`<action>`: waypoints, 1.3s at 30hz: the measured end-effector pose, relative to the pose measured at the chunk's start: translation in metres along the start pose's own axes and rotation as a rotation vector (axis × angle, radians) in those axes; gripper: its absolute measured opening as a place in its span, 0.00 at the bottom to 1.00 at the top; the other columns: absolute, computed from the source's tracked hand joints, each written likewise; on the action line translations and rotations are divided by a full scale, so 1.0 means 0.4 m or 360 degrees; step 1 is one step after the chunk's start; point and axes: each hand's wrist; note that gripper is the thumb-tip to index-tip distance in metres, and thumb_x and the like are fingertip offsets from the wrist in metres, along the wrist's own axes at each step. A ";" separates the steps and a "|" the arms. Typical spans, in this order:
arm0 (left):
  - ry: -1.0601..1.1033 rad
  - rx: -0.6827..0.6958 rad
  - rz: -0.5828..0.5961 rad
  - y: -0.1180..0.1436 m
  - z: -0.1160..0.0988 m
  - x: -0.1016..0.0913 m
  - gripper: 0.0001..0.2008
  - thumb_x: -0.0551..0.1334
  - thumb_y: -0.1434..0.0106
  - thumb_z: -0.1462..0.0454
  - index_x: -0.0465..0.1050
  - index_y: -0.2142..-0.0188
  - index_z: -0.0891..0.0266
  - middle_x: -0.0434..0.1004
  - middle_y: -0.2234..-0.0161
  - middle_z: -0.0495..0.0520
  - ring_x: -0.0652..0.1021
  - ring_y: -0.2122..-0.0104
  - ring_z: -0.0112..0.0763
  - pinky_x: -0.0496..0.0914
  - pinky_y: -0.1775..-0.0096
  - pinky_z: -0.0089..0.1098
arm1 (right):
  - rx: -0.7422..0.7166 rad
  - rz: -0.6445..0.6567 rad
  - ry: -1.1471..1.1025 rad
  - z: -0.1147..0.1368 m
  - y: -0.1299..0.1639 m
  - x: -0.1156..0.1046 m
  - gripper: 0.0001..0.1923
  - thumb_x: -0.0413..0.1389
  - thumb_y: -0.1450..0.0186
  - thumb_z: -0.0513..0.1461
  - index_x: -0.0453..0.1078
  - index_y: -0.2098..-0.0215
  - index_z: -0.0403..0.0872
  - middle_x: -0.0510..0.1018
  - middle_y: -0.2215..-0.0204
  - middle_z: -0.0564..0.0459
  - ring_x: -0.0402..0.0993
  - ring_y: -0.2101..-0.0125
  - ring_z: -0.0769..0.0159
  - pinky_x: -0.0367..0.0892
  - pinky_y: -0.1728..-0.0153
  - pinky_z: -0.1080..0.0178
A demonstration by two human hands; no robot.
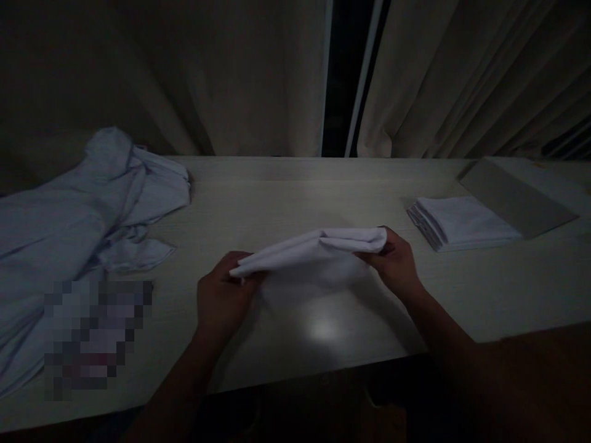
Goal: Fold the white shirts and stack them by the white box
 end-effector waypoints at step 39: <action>-0.0638 0.1177 0.0222 0.038 0.157 0.071 0.17 0.58 0.40 0.69 0.68 0.50 0.61 0.71 0.48 0.62 0.67 0.41 0.43 0.67 0.44 0.48 | -0.0272 0.0099 0.1020 -0.135 0.135 0.116 0.30 0.46 0.36 0.34 0.49 0.36 0.44 0.63 0.44 0.35 0.65 0.47 0.50 0.67 0.49 0.48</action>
Point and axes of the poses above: each hand's wrist, its own y-axis away from the middle knuckle, its own x-axis out of the palm, z = x × y
